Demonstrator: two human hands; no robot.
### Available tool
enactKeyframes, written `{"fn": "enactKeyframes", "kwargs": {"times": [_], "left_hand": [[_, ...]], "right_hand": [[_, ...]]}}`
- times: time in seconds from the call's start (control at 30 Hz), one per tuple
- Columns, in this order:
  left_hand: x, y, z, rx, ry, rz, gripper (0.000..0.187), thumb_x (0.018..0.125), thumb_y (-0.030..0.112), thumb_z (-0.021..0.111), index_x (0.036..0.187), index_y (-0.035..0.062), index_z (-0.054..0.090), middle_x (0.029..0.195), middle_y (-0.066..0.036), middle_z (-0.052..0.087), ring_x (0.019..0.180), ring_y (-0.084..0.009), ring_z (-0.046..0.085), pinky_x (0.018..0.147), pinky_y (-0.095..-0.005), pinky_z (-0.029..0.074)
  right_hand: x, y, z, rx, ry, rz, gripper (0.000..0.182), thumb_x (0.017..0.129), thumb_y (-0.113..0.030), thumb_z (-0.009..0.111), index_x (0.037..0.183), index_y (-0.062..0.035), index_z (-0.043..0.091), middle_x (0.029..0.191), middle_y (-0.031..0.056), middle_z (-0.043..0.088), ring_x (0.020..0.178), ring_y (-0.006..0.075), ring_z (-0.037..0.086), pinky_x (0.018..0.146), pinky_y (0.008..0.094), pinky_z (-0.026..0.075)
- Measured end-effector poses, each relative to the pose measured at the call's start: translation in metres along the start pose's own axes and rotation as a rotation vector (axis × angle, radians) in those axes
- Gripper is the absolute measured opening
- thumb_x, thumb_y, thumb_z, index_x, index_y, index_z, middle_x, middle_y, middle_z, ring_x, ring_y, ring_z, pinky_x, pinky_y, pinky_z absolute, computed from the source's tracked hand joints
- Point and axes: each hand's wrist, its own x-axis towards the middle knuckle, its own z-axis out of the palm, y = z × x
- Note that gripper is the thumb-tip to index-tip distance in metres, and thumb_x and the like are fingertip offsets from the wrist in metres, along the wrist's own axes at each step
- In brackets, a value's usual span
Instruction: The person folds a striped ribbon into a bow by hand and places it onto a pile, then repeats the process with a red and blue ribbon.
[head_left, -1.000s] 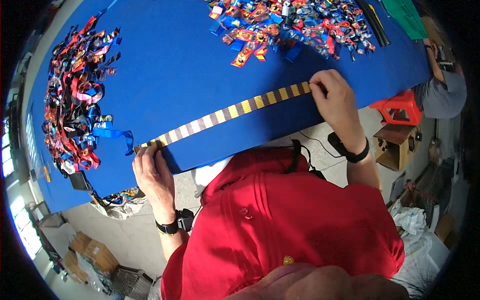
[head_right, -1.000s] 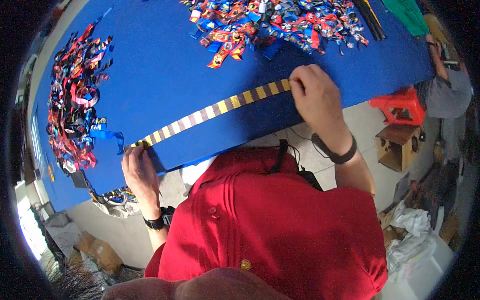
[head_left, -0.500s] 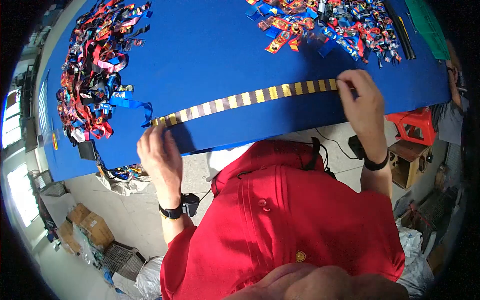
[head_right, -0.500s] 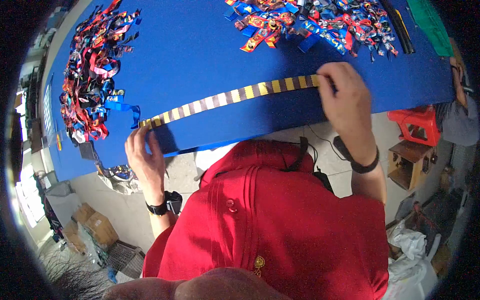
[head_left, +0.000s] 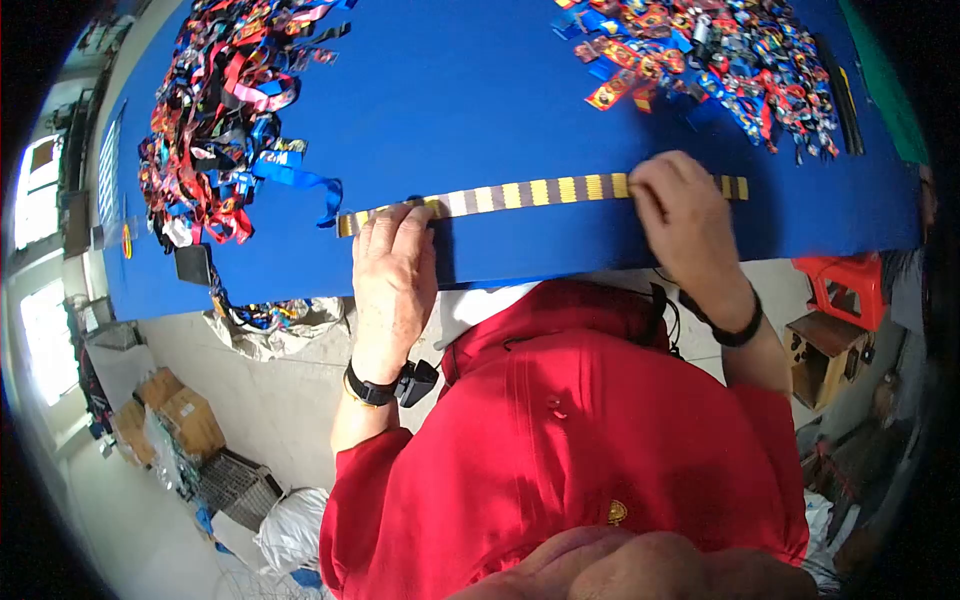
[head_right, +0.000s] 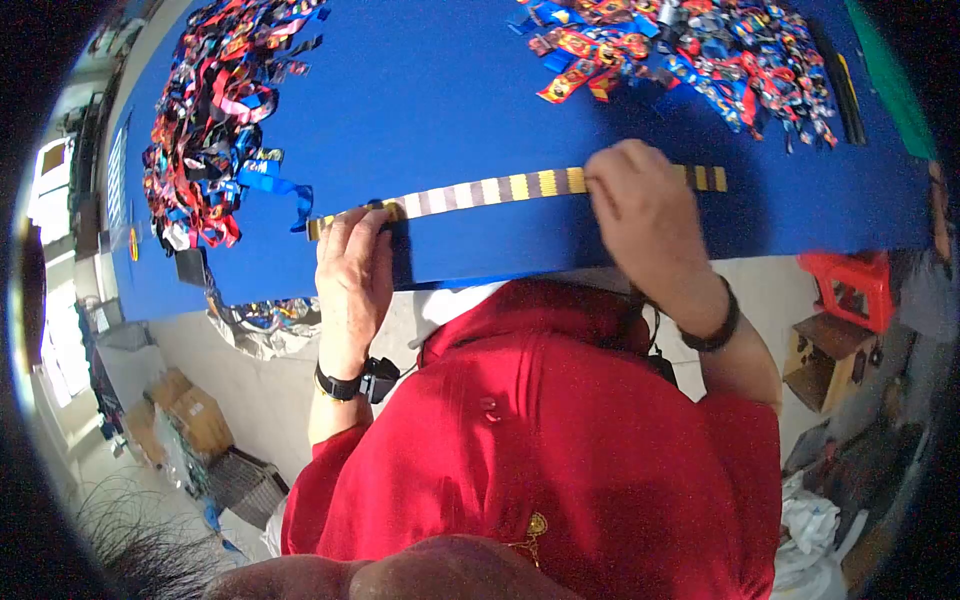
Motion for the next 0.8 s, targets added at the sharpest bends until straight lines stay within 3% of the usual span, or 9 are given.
{"fn": "enactKeyframes", "kwargs": {"times": [0.3, 0.43, 0.67, 0.8], "left_hand": [[-0.018, -0.033, -0.013, 0.067, 0.088, -0.184, 0.026, 0.09, 0.0, 0.061, 0.116, 0.0043, 0.066, 0.114, -0.017, 0.066, 0.108, -0.0353, 0.063, 0.092, -0.0424, 0.051], [-0.026, -0.046, -0.014, 0.053, 0.118, -0.219, 0.025, 0.09, 0.001, 0.061, 0.115, 0.0039, 0.067, 0.114, -0.016, 0.067, 0.107, -0.0349, 0.064, 0.093, -0.0421, 0.051], [-0.021, -0.04, -0.018, 0.136, 0.174, -0.122, 0.018, 0.089, 0.004, 0.065, 0.107, 0.0035, 0.067, 0.109, -0.014, 0.067, 0.1, -0.0323, 0.063, 0.088, -0.0425, 0.047], [-0.01, -0.025, -0.011, 0.085, 0.153, 0.025, 0.019, 0.084, 0.004, 0.067, 0.102, 0.0049, 0.065, 0.104, -0.012, 0.065, 0.097, -0.0306, 0.06, 0.084, -0.0423, 0.045]], "right_hand": [[-0.025, 0.048, -0.038, -0.114, 0.015, 0.245, 0.007, 0.09, -0.005, 0.062, 0.097, -0.0049, 0.061, 0.094, 0.0138, 0.062, 0.088, 0.0348, 0.063, 0.076, 0.0418, 0.05], [-0.029, 0.054, -0.049, -0.098, -0.014, 0.34, 0.006, 0.094, -0.007, 0.061, 0.099, -0.0035, 0.062, 0.093, 0.0138, 0.061, 0.082, 0.0306, 0.063, 0.074, 0.0387, 0.05], [-0.016, 0.028, -0.049, -0.092, 0.009, 0.26, 0.008, 0.091, -0.009, 0.065, 0.097, -0.0044, 0.063, 0.089, 0.0133, 0.06, 0.08, 0.0298, 0.064, 0.072, 0.0382, 0.05], [0.005, -0.002, -0.025, 0.054, -0.021, 0.046, 0.007, 0.088, -0.007, 0.066, 0.095, -0.0055, 0.062, 0.09, 0.0134, 0.061, 0.084, 0.0329, 0.063, 0.074, 0.0415, 0.051]]}}
